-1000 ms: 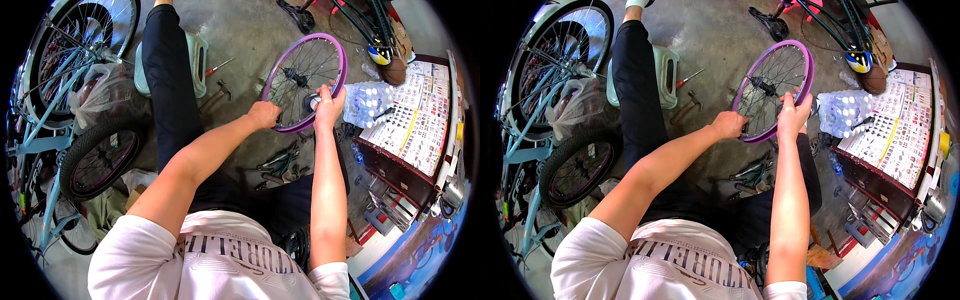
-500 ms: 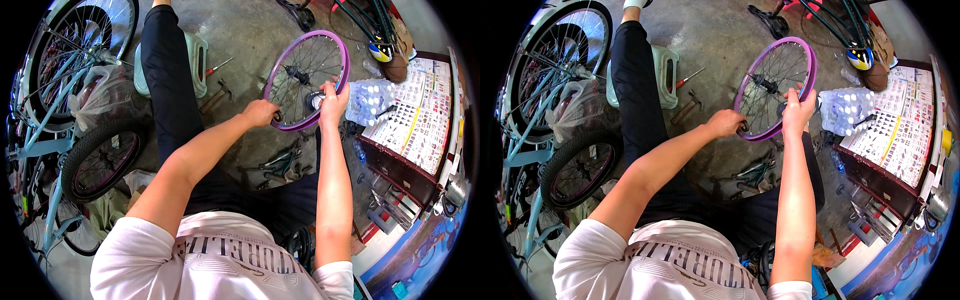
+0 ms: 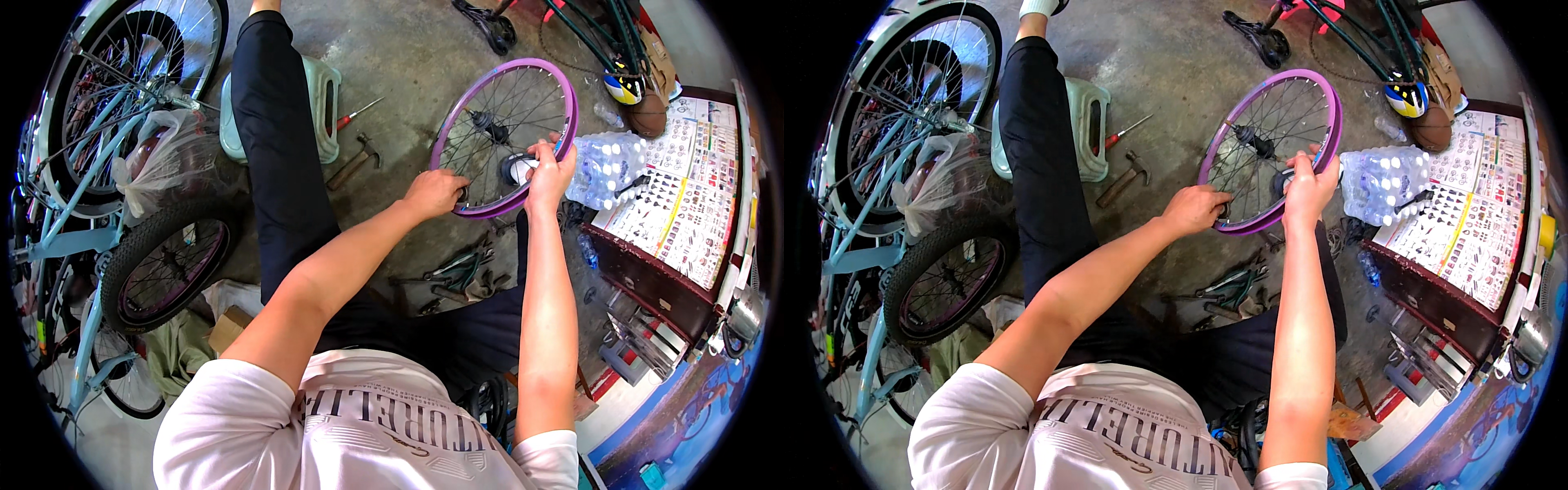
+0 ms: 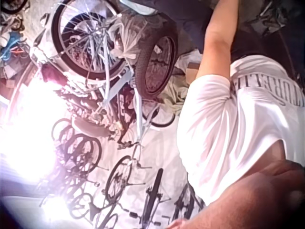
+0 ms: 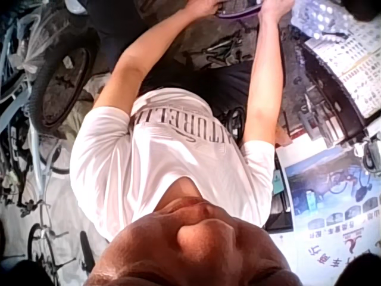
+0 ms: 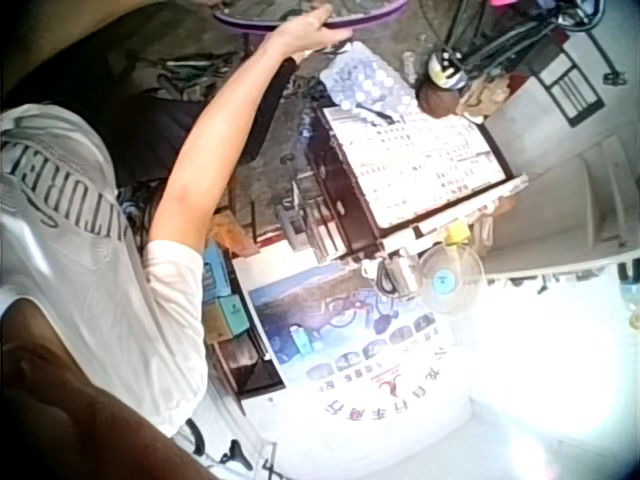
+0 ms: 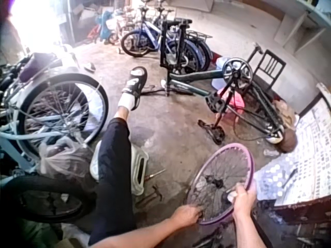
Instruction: The person cleans a bicycle wheel hub by hand and replaces internal components.
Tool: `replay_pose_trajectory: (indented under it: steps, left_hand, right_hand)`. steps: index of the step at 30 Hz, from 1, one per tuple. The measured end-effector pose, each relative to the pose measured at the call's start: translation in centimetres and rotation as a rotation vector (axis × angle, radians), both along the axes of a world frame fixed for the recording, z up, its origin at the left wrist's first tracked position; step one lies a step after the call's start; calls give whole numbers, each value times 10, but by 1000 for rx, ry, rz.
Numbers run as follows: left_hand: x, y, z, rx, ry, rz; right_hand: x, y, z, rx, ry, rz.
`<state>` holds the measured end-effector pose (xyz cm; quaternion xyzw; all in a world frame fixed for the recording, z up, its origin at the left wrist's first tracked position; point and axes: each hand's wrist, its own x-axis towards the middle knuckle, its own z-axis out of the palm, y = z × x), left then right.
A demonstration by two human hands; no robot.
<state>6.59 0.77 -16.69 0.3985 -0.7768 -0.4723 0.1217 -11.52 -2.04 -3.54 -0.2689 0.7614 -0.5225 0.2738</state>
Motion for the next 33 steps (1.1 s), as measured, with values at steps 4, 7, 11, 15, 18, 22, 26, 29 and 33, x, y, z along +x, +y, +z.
replay_pose_trajectory:
  steps: [4,7,11,15,18,22,26,29,33]
  left_hand:
    - [0,-3,-5,-13,-12,-54]
    - [-2,-7,-5,-8,-32,-107]
    - [-5,-4,3,5,-62,-54]
    - [-4,1,3,177,-63,136]
    - [-6,10,11,132,-89,224]
    - [-14,22,17,103,-111,285]
    - [-15,19,22,164,-190,165]
    - [-14,7,13,211,-231,110]
    - [-12,-4,18,314,-253,124]
  right_hand:
    - [0,0,1,-1,-7,18]
    - [-1,2,3,45,-4,54]
    - [-1,-2,2,9,-11,39]
    - [-1,-3,1,8,-6,27]
    - [-2,-1,1,25,-6,18]
    - [-5,2,-2,10,-28,-16]
    - [-7,5,-3,5,-50,-28]
    - [-1,3,0,6,-86,-29]
    - [1,6,0,-7,-140,-82]
